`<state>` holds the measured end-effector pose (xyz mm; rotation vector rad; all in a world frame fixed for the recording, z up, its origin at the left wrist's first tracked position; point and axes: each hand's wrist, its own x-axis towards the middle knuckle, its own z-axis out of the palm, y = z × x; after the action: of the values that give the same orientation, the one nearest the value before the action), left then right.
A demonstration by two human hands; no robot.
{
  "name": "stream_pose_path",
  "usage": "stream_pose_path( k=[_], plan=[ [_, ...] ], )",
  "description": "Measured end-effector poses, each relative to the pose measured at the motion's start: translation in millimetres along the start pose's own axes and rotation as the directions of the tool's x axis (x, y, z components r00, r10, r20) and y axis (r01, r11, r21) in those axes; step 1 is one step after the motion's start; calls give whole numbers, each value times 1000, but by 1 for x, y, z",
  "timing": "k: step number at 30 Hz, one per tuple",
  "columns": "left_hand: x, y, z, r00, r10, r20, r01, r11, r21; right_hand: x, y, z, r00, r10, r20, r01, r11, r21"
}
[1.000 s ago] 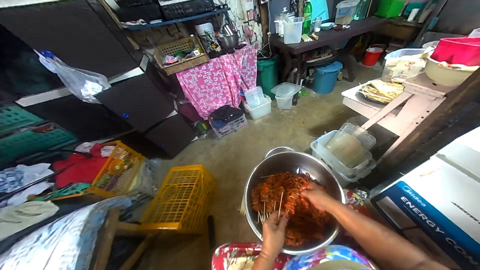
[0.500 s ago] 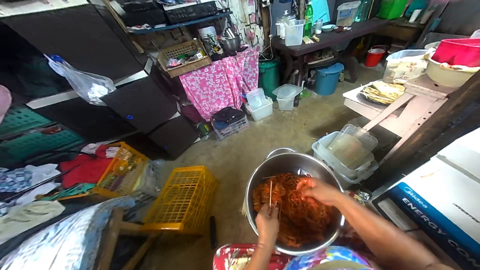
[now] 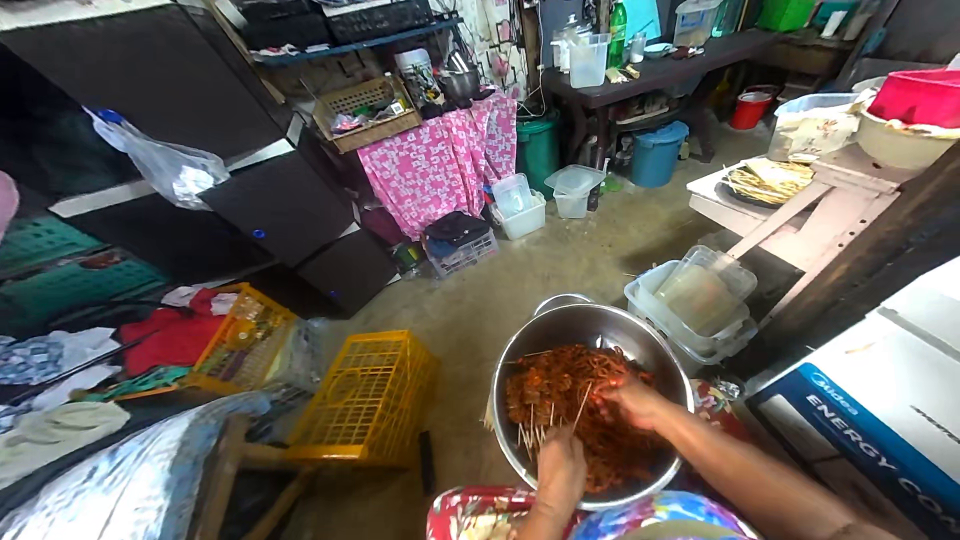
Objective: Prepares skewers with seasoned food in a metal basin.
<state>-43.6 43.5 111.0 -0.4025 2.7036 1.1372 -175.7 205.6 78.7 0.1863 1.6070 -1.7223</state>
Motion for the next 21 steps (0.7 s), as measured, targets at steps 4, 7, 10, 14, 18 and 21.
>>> stream_pose_path(
  k=[4,7,10,14,18,21],
  plan=[
    [7,-11,6,997,20,72,-14,996,-85,0,-1,-2,999,-28,-32,33,984,175],
    [8,-16,8,999,43,26,-37,981,-191,1,-3,-1,995,-77,-60,90,964,251],
    [5,-20,14,995,84,-55,-95,958,-270,-9,-12,2,996,-81,-46,91,958,271],
    [3,-23,20,979,151,-138,-188,932,-309,-7,-10,-1,996,-77,-39,86,944,318],
    [1,-24,21,961,200,-190,-253,914,-316,-3,-9,-3,996,-74,-49,86,936,342],
    [2,-24,20,963,201,-181,-251,914,-318,-2,-9,-3,996,-79,-31,85,942,325]
  ],
)
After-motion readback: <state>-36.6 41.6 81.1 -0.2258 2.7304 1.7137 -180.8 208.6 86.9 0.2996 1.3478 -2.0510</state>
